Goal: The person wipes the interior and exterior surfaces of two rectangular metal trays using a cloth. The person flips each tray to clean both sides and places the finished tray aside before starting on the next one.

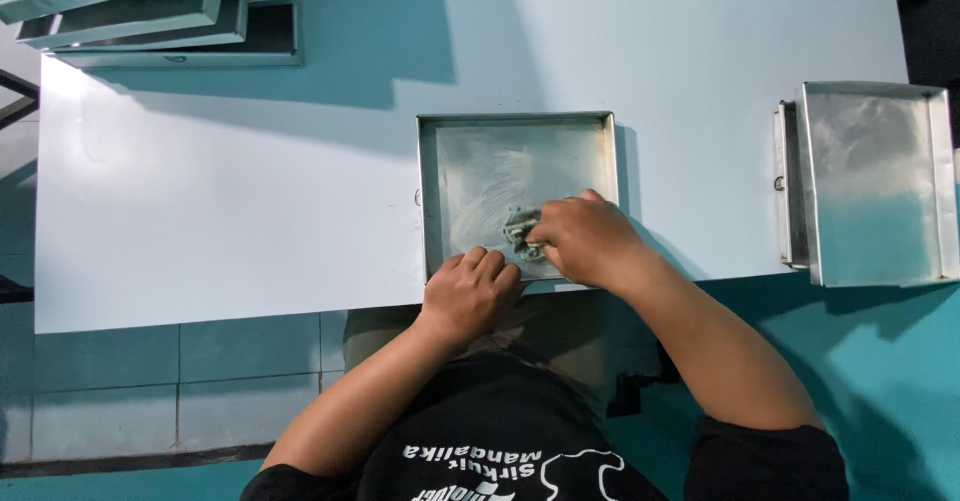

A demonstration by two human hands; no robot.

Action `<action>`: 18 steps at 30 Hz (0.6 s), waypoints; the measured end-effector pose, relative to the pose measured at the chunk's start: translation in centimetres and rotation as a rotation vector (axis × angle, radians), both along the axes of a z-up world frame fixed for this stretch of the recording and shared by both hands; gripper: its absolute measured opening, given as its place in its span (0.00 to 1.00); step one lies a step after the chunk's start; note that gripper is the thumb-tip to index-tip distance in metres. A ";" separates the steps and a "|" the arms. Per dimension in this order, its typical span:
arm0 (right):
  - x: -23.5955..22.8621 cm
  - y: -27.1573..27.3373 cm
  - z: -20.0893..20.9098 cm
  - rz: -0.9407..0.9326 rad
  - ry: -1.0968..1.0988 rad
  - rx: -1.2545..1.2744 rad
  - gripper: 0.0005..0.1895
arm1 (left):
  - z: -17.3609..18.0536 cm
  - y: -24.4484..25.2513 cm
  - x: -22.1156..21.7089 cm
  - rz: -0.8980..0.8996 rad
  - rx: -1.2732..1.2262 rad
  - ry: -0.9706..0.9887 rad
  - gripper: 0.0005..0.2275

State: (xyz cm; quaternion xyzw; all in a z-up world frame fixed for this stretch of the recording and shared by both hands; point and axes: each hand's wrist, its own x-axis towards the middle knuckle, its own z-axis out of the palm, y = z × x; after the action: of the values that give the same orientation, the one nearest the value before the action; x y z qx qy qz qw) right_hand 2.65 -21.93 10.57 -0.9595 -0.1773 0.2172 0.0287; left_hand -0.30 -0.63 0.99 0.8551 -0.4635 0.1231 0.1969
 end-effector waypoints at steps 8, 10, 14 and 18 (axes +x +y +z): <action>7.0 -6.4 -6.5 -0.174 -0.441 -0.084 0.10 | -0.8 -0.1 0.0 0.037 -0.070 -0.095 0.06; 7.9 -6.3 -7.7 -0.191 -0.482 -0.081 0.09 | -1.1 -0.1 0.0 0.046 -0.090 -0.143 0.06; 6.1 -2.2 -7.0 -0.070 -0.476 -0.029 0.10 | -1.2 0.0 0.2 0.000 -0.117 -0.053 0.06; 1.8 2.5 -6.9 0.138 -0.420 0.089 0.10 | -2.0 0.2 0.1 -0.009 -0.089 -0.056 0.07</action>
State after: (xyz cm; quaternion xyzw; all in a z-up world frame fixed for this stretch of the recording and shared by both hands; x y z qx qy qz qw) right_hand 4.46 -19.45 3.68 -0.9670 -0.2540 0.0060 0.0188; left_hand -0.17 -0.42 -1.02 0.8395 -0.4668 0.1665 0.2225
